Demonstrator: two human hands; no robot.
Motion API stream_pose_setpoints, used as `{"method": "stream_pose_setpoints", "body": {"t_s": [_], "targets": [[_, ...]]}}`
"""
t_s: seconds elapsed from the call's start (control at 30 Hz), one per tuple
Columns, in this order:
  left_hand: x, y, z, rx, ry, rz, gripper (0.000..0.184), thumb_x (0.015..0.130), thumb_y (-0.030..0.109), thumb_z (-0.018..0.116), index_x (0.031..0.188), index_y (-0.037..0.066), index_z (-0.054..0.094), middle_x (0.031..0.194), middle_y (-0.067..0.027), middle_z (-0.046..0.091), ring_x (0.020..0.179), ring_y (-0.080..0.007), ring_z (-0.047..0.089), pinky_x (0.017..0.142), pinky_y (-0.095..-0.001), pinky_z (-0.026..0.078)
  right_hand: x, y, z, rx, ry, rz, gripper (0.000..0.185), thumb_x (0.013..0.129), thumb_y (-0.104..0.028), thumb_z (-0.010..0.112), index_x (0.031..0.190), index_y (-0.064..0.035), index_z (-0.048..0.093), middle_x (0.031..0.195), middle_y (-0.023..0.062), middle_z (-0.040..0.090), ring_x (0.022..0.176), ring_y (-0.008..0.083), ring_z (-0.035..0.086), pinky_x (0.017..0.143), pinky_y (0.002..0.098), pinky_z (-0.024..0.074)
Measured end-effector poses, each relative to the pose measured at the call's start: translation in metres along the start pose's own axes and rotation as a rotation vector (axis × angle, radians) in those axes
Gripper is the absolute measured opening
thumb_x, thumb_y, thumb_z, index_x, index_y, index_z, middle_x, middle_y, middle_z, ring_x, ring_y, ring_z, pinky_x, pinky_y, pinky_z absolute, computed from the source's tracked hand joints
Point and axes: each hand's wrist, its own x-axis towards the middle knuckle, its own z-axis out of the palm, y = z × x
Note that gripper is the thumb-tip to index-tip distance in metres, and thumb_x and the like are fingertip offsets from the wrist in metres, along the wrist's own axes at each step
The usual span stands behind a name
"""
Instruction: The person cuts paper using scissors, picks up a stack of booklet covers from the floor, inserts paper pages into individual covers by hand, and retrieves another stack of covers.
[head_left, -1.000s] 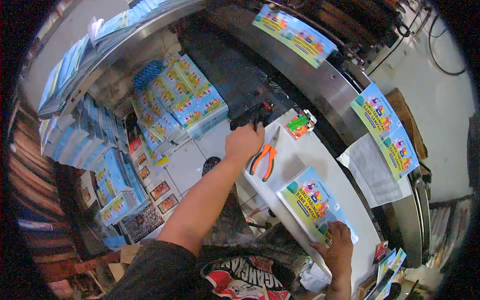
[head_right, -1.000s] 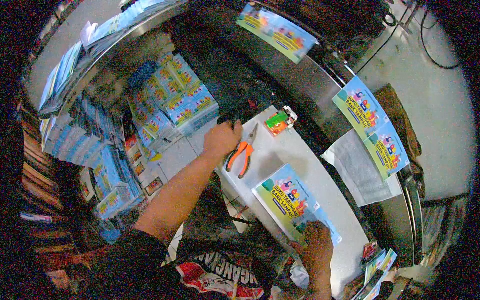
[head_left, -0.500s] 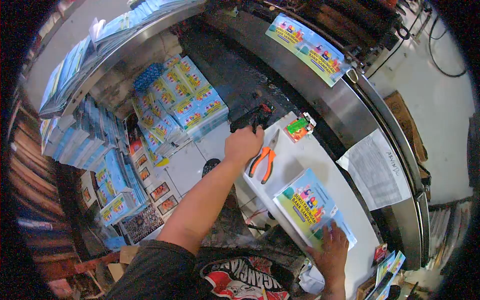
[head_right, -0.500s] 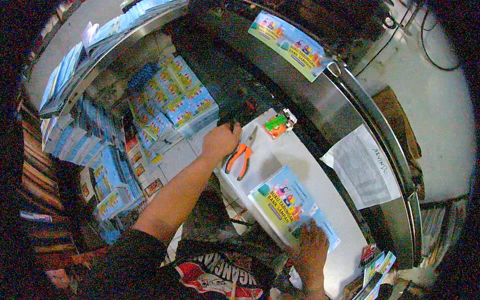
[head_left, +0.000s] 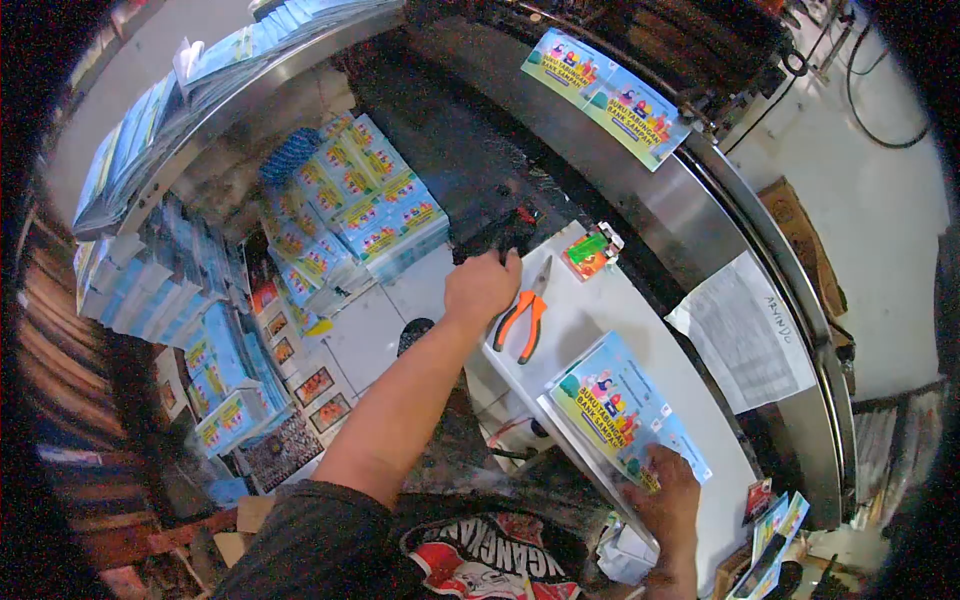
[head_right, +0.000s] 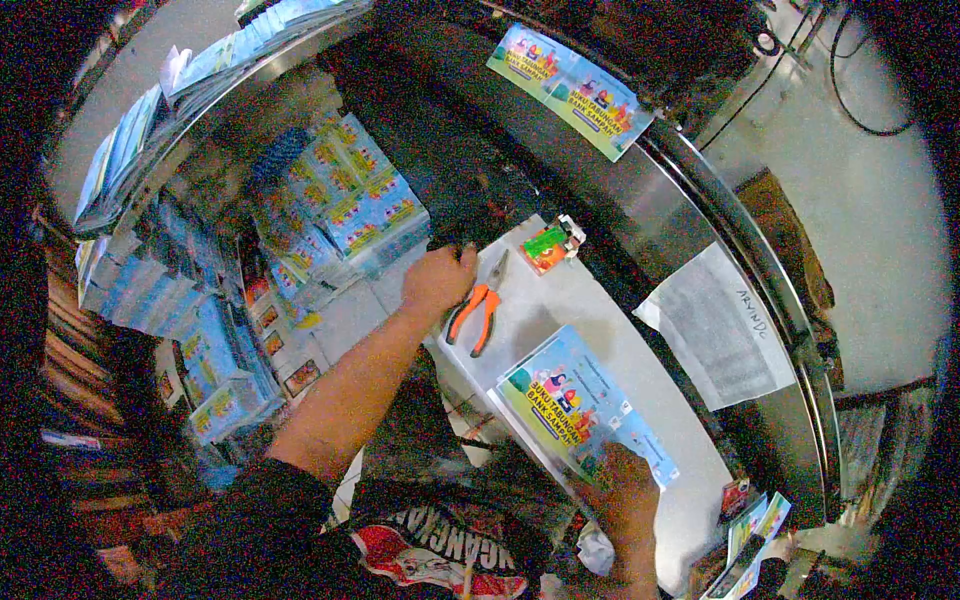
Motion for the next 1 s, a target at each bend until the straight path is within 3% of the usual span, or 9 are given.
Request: {"method": "stream_pose_setpoints", "body": {"t_s": [0.1,0.17,0.23,0.4,0.53,0.6,0.73,0.87,1.0], "targets": [[0.003,-0.002,0.002,0.012,-0.003,0.000,0.059,0.096,0.051,0.038,0.100,0.002,0.070,0.100,-0.0256,0.069,0.095,-0.0434,0.066,0.088,-0.0532,0.051,0.012,0.018,-0.038,0.240,-0.151,0.098,0.038,0.074,-0.015,0.075,0.110,-0.0039,0.068,0.100,0.0169,0.071,0.074,0.0332,0.066,0.074,0.0408,0.0542],[-0.002,0.001,-0.006,0.007,-0.010,-0.010,0.058,0.096,0.049,0.037,0.101,0.002,0.070,0.101,-0.0250,0.069,0.096,-0.0417,0.067,0.088,-0.0514,0.052,0.025,0.053,-0.078,-0.101,0.004,-0.081,0.026,0.080,-0.009,0.067,0.104,-0.0001,0.069,0.092,0.0205,0.071,0.070,0.0337,0.066,0.071,0.0421,0.0536],[-0.004,0.004,-0.006,0.008,-0.029,-0.004,0.058,0.096,0.048,0.037,0.101,0.001,0.071,0.102,-0.0244,0.070,0.097,-0.0401,0.068,0.087,-0.0495,0.053,0.045,0.062,-0.125,-0.213,0.281,0.264,0.029,0.090,-0.015,0.056,0.113,-0.0030,0.068,0.098,0.0246,0.069,0.094,0.0409,0.066,0.083,0.0432,0.0527],[0.003,0.001,0.002,0.013,0.007,-0.041,0.057,0.094,0.049,0.039,0.102,0.001,0.071,0.102,-0.0259,0.069,0.098,-0.0415,0.067,0.089,-0.0490,0.052,0.138,0.087,-0.194,-0.482,1.008,-0.086,0.051,0.089,0.007,0.043,0.137,-0.0056,0.054,0.137,0.0153,0.058,0.127,0.0299,0.055,0.105,0.0394,0.0441],[-0.001,0.005,-0.002,-0.001,-0.002,-0.050,0.057,0.094,0.049,0.040,0.102,0.001,0.070,0.101,-0.0269,0.069,0.099,-0.0418,0.067,0.090,-0.0488,0.052,0.189,0.139,-0.149,-0.513,0.591,0.020,0.054,0.085,0.006,0.046,0.135,-0.0115,0.057,0.142,0.0133,0.053,0.130,0.0321,0.051,0.109,0.0428,0.0405],[-0.004,0.006,-0.007,0.015,0.000,-0.054,0.057,0.094,0.049,0.040,0.101,0.001,0.070,0.099,-0.0275,0.069,0.097,-0.0414,0.067,0.089,-0.0486,0.052,0.183,0.111,-0.122,-0.666,0.468,-0.092,0.040,0.089,0.001,0.047,0.125,-0.0073,0.062,0.126,0.0168,0.063,0.116,0.0357,0.060,0.101,0.0430,0.0455],[0.000,0.000,0.002,0.011,0.040,-0.014,0.056,0.095,0.048,0.040,0.096,0.001,0.071,0.094,-0.0263,0.070,0.093,-0.0413,0.067,0.086,-0.0489,0.052,0.130,0.071,-0.083,-0.221,0.241,-0.020,0.032,0.089,-0.014,0.060,0.119,-0.0026,0.063,0.118,0.0197,0.065,0.107,0.0392,0.063,0.091,0.0463,0.0515],[-0.005,0.003,-0.004,0.002,0.036,0.004,0.057,0.096,0.046,0.038,0.095,0.000,0.071,0.094,-0.0258,0.070,0.091,-0.0415,0.068,0.085,-0.0491,0.053,0.045,0.012,-0.043,-0.049,-0.233,0.077,0.066,0.078,-0.039,0.077,0.131,-0.0072,0.055,0.131,0.0170,0.057,0.118,0.0357,0.055,0.102,0.0460,0.0449],[-0.006,0.003,-0.006,0.044,0.019,0.021,0.057,0.096,0.046,0.037,0.096,-0.001,0.070,0.094,-0.0258,0.070,0.091,-0.0413,0.068,0.084,-0.0497,0.053,0.001,-0.003,0.000,-0.185,-0.050,-0.135,0.074,0.062,-0.031,0.087,0.122,-0.0008,0.055,0.124,0.0167,0.055,0.112,0.0378,0.054,0.093,0.0447,0.0478]]}}
